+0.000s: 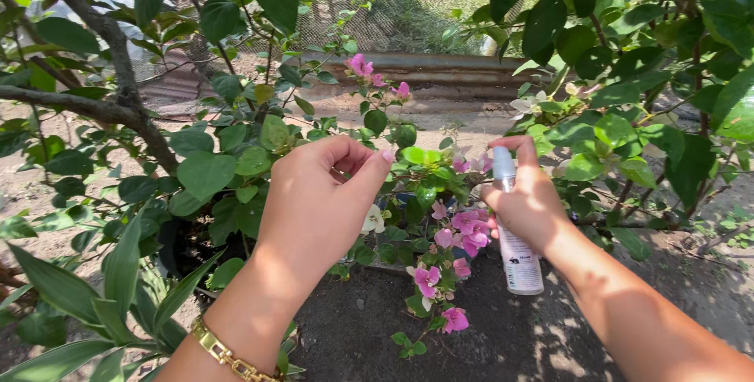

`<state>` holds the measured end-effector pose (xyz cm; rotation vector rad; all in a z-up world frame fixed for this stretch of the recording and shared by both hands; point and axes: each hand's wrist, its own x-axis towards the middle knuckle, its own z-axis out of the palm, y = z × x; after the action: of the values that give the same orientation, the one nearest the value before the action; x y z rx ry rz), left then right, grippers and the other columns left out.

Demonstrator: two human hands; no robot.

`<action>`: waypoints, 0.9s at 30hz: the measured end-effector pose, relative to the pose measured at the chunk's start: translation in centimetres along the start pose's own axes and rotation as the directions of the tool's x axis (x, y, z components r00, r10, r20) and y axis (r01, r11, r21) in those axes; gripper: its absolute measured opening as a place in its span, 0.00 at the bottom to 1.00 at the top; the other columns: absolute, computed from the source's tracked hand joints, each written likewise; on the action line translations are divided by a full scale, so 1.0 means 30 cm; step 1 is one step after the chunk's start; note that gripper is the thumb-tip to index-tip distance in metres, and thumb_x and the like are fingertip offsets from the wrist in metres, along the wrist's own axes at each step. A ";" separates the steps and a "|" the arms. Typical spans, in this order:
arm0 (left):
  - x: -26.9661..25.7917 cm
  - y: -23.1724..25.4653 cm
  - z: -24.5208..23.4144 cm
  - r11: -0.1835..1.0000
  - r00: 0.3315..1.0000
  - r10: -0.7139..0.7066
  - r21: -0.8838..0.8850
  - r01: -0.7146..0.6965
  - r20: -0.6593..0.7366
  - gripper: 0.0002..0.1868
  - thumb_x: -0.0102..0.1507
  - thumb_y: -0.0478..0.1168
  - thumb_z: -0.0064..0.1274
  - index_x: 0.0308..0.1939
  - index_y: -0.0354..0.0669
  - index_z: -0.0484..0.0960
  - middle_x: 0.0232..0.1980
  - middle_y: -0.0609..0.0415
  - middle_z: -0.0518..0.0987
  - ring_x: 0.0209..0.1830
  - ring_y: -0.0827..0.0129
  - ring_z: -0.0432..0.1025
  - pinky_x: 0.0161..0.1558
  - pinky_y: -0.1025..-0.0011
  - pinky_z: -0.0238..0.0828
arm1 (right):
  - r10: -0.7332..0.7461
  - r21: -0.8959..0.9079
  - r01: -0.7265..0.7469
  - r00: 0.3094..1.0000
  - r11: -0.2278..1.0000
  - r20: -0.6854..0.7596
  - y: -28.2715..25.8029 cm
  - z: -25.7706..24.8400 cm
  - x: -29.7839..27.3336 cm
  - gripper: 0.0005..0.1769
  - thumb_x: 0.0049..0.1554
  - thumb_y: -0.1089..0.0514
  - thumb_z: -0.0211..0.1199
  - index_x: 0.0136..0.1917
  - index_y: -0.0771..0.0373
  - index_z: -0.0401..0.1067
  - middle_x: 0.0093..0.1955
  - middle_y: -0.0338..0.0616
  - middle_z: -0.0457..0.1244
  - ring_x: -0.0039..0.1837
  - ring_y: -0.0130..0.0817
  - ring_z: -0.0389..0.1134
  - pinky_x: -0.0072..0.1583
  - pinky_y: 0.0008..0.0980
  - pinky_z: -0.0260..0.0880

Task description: The person sprays a liquid onto the leaves and flowers of various plants in an outdoor garden using a spray bottle.

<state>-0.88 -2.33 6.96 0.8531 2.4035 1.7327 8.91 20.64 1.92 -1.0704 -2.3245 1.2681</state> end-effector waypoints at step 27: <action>-0.048 -0.059 -0.163 1.000 0.999 0.025 -0.012 -0.024 0.024 0.16 0.60 0.48 0.58 0.32 0.35 0.85 0.24 0.55 0.82 0.23 0.76 0.73 0.30 0.72 0.71 | -0.230 -0.119 0.219 0.969 0.968 -0.088 -0.079 0.020 -0.044 0.39 0.51 0.63 0.66 0.70 0.48 0.52 0.39 0.46 0.66 0.35 0.39 0.69 0.37 0.42 0.71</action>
<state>-2.10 -7.57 6.78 0.9004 2.3760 1.7328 8.36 18.52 3.61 -0.8504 -2.3807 0.9910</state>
